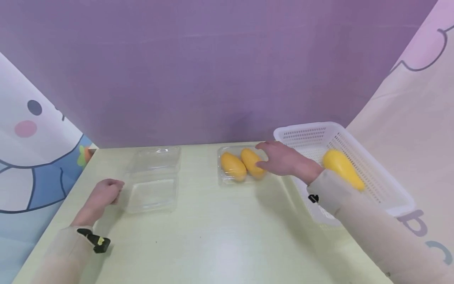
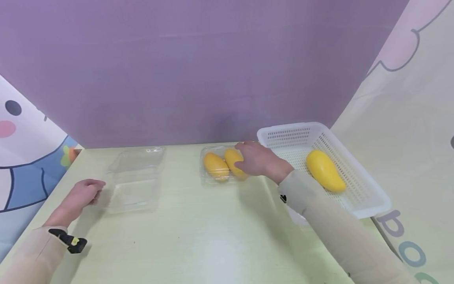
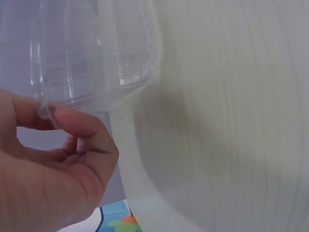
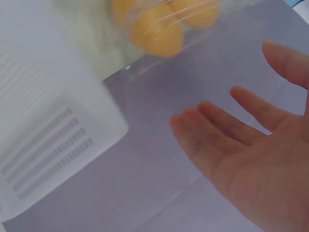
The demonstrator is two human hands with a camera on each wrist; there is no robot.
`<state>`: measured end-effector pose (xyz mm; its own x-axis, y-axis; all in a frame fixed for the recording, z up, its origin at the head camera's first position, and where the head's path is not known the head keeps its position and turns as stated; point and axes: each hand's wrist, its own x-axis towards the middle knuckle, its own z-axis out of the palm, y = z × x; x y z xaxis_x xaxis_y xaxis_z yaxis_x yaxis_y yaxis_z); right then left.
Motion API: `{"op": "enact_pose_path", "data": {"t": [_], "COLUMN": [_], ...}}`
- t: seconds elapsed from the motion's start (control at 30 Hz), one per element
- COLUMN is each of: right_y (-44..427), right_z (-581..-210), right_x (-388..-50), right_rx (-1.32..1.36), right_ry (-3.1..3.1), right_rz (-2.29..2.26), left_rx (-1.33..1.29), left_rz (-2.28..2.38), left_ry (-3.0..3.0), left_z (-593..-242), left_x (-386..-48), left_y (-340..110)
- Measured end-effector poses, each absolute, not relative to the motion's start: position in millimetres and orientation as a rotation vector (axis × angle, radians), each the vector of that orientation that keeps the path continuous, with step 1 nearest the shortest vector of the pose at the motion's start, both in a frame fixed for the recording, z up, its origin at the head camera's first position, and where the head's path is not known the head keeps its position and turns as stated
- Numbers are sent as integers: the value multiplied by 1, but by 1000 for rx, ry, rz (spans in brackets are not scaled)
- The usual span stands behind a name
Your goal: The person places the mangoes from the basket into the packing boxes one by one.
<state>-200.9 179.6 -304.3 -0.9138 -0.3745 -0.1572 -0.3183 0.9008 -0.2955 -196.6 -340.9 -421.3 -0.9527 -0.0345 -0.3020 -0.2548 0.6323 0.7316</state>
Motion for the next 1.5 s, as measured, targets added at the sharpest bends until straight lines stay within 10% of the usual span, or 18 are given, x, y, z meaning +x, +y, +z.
{"op": "enact_pose_path", "data": {"t": [1.5], "right_y": [307], "right_z": [-320], "right_x": [-202], "right_rx": [-112], "right_ry": [2977], "right_rz": [-264], "left_rx": [-202], "left_rz": [1455], "left_ry": [2498], "left_z": [-427], "left_x": [-198], "left_y": [-287]}}
